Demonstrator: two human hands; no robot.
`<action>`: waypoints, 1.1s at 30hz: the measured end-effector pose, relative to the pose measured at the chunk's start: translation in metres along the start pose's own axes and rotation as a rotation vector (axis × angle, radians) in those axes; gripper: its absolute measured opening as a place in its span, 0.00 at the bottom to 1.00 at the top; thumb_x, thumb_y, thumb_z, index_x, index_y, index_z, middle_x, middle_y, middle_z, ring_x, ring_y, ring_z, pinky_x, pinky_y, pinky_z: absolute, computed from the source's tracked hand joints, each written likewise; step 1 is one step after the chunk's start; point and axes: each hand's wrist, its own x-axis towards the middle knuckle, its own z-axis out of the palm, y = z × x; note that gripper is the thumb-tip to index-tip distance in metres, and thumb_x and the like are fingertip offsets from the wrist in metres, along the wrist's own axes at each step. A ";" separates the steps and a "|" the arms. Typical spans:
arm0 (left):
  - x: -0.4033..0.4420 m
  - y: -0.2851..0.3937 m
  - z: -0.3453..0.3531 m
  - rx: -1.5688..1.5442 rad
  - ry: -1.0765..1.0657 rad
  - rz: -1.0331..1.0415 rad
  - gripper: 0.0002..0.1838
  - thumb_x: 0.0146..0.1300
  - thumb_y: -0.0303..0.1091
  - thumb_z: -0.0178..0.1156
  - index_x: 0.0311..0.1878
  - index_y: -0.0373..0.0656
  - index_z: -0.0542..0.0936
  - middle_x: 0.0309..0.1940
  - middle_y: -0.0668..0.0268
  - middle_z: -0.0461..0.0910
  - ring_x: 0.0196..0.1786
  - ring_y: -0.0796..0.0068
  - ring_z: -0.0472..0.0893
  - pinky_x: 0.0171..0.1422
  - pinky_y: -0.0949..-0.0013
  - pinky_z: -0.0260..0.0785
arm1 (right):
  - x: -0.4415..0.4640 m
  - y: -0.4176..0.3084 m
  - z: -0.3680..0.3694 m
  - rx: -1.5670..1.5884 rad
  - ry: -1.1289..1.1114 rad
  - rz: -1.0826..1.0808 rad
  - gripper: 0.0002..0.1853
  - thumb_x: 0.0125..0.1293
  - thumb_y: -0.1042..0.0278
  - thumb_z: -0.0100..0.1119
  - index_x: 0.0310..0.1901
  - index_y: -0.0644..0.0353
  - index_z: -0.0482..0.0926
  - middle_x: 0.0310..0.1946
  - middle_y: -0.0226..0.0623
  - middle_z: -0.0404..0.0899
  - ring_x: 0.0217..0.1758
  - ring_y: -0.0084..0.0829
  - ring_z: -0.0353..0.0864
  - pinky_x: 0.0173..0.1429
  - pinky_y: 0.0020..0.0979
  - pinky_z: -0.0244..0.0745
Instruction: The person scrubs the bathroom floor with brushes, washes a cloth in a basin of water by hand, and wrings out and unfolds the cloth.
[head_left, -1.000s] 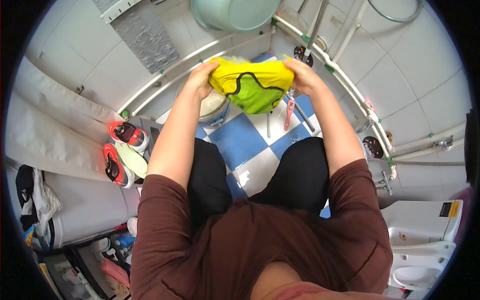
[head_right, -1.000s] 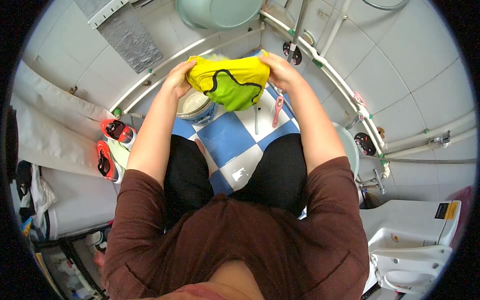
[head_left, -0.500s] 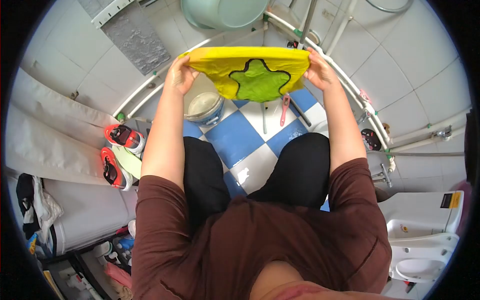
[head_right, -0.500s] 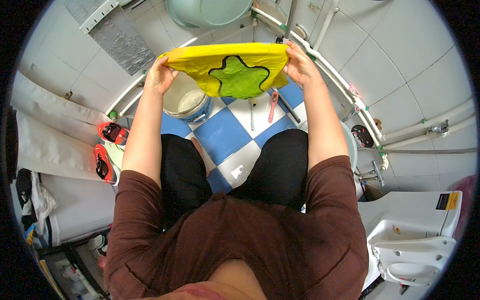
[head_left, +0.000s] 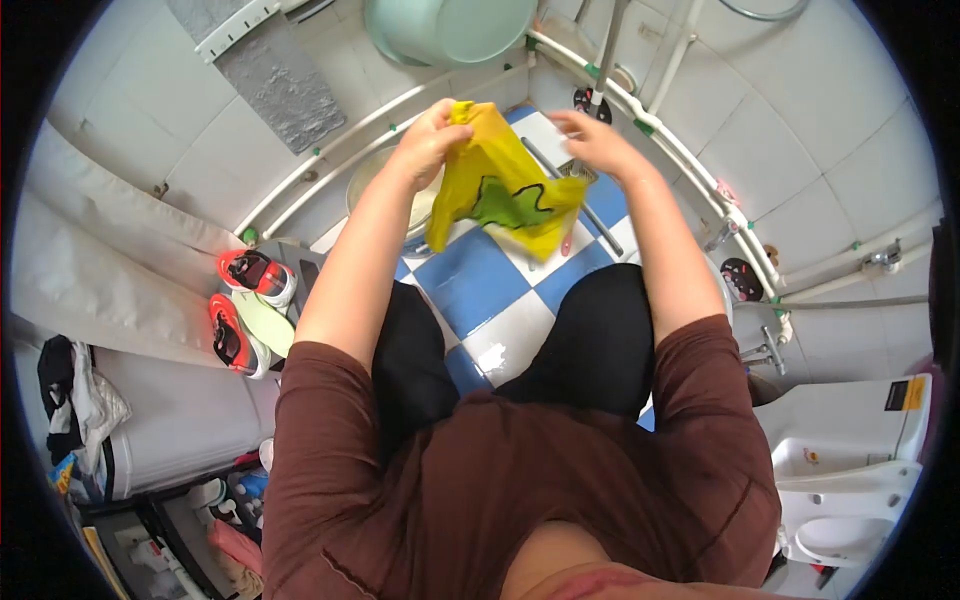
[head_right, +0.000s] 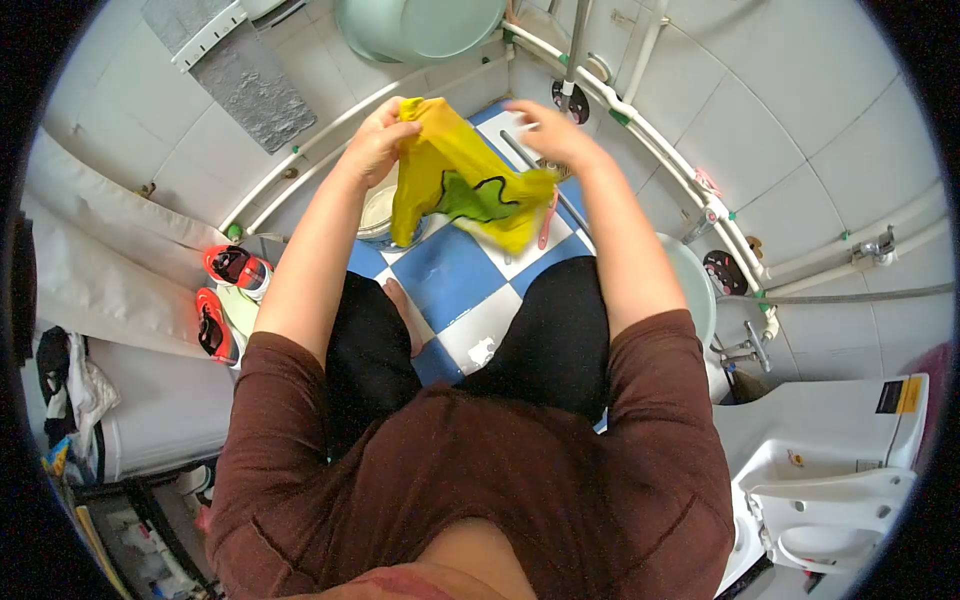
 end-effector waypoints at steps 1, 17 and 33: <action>-0.001 0.004 0.010 0.041 -0.045 -0.040 0.13 0.56 0.29 0.56 0.45 0.43 0.70 0.37 0.70 0.75 0.42 0.79 0.74 0.47 0.74 0.66 | -0.010 -0.043 0.012 0.146 -0.140 0.082 0.27 0.57 0.70 0.54 0.61 0.49 0.64 0.45 0.39 0.73 0.42 0.27 0.77 0.46 0.27 0.74; -0.032 0.059 0.012 0.865 0.087 0.254 0.09 0.62 0.33 0.54 0.45 0.43 0.72 0.32 0.72 0.73 0.37 0.83 0.72 0.40 0.76 0.65 | -0.019 -0.085 0.047 0.418 -0.032 -0.205 0.19 0.61 0.60 0.57 0.50 0.60 0.68 0.32 0.26 0.73 0.36 0.17 0.71 0.42 0.22 0.68; -0.050 -0.056 -0.024 0.396 -0.215 -0.301 0.10 0.56 0.36 0.57 0.40 0.45 0.75 0.30 0.74 0.73 0.36 0.84 0.72 0.46 0.77 0.65 | -0.040 -0.062 -0.019 1.021 0.289 -0.143 0.13 0.63 0.66 0.54 0.45 0.65 0.74 0.36 0.33 0.78 0.37 0.23 0.78 0.43 0.25 0.74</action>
